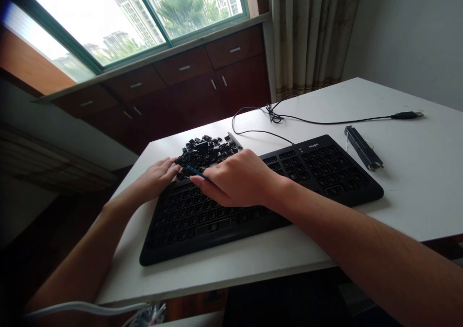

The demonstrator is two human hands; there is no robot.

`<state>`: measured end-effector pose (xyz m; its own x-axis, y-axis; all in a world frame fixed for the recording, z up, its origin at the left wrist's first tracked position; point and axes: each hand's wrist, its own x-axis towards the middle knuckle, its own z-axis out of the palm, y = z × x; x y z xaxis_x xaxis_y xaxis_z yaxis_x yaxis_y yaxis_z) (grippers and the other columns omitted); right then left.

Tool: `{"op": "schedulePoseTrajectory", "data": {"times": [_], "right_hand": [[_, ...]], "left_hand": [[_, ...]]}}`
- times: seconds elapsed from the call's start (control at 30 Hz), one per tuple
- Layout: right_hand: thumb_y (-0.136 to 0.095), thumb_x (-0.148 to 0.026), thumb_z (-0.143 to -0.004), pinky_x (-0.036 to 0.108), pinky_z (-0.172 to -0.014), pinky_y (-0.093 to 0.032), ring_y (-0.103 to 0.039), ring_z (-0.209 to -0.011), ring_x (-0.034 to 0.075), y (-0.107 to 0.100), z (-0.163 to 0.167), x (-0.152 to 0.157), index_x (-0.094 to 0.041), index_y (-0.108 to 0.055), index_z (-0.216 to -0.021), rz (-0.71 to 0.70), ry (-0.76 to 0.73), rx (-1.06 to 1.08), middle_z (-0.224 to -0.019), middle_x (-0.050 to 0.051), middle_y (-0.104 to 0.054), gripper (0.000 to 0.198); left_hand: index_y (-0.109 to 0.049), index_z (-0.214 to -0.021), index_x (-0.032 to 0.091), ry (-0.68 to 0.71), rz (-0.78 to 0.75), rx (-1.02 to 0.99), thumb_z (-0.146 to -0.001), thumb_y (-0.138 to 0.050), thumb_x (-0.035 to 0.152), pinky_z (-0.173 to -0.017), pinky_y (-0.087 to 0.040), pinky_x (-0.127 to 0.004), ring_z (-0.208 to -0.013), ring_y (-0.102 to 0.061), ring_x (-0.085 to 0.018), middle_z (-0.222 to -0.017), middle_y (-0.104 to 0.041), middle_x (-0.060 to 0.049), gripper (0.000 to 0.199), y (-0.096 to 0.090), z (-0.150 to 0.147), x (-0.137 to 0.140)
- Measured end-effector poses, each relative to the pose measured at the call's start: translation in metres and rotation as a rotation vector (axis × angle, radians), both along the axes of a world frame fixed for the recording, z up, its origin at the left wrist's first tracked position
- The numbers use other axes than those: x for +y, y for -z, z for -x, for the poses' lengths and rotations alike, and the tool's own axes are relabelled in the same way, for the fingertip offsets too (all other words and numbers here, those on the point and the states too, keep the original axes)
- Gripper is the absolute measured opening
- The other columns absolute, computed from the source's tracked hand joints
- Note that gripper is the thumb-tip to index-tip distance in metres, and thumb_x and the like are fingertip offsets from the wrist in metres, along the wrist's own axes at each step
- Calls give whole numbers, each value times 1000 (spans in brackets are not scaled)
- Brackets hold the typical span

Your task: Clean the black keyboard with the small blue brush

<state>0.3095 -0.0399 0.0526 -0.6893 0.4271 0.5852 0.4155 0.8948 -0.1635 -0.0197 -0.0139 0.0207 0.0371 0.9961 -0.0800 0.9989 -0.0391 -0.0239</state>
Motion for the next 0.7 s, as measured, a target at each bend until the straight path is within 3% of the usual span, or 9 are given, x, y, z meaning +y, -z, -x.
{"op": "schedulePoseTrajectory", "data": {"times": [0.17,0.33,0.5,0.7], "right_hand": [[-29,-43,-103,27,-52,-16,-46,-51,10,-1,0,0,-17,-61,-73,36,17,-95,-61,0,-62,50],[-31,-43,-103,26,-54,-14,-45,-50,10,-1,0,-1,-18,-62,-74,59,-24,-235,-63,1,-64,49],[-30,-44,-103,27,-53,-14,-46,-51,10,-1,1,-2,-18,-61,-73,46,8,-150,-62,0,-62,51],[-26,-49,-104,26,-51,-16,-37,-47,8,-1,0,-2,-17,-59,-71,29,10,24,-55,-3,-54,56]], "left_hand": [[-38,-147,2,-40,11,-9,-93,-18,55,-119,-24,-44,-147,-28,-32,-152,-44,-21,79,0,0,0],[-42,-146,8,-20,-11,-29,-93,-18,56,-118,-25,-48,-147,-29,-33,-150,-47,-17,75,3,4,1],[-39,-146,2,-39,-4,-16,-94,-18,56,-119,-25,-45,-147,-29,-34,-152,-44,-22,78,3,4,2],[-43,-145,5,15,-8,15,-93,-19,50,-119,-25,-46,-147,-29,-33,-150,-48,-18,73,2,1,0]]}}
